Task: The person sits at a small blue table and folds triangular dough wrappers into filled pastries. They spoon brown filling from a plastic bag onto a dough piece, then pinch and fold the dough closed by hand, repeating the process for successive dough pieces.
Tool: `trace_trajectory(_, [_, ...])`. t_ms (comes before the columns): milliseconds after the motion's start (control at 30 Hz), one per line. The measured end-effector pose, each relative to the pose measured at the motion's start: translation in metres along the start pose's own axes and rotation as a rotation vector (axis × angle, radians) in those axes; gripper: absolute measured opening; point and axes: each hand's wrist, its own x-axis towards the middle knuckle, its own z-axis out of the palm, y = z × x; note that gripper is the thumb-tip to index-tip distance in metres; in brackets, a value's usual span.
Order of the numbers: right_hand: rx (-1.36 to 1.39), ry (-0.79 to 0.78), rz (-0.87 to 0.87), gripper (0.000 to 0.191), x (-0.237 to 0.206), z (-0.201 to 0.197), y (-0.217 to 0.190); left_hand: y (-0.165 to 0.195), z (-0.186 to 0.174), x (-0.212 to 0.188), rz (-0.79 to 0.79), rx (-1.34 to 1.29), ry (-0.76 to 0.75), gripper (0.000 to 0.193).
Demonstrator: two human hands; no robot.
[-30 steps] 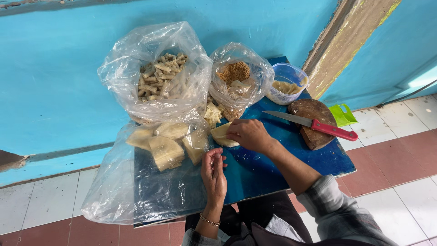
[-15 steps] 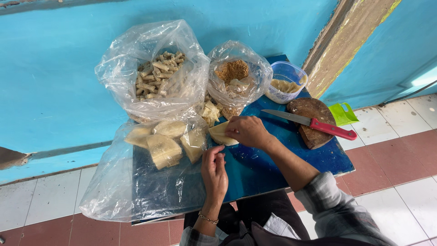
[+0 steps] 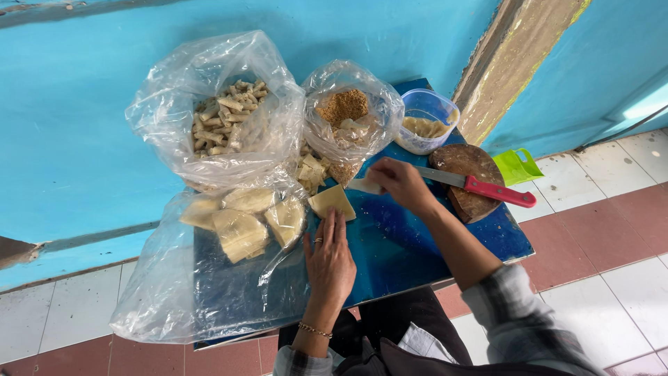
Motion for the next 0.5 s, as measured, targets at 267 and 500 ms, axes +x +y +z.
trace_trajectory(267, [-0.993, -0.162, -0.835, 0.034, -0.118, -0.005, -0.041, -0.004, -0.003, -0.027, 0.087, -0.232, 0.116, 0.042])
trace_trajectory(500, [-1.019, -0.225, -0.8, 0.044, -0.164, 0.005, -0.033, 0.003, 0.0, -0.049, 0.252, -0.18, 0.029, 0.035])
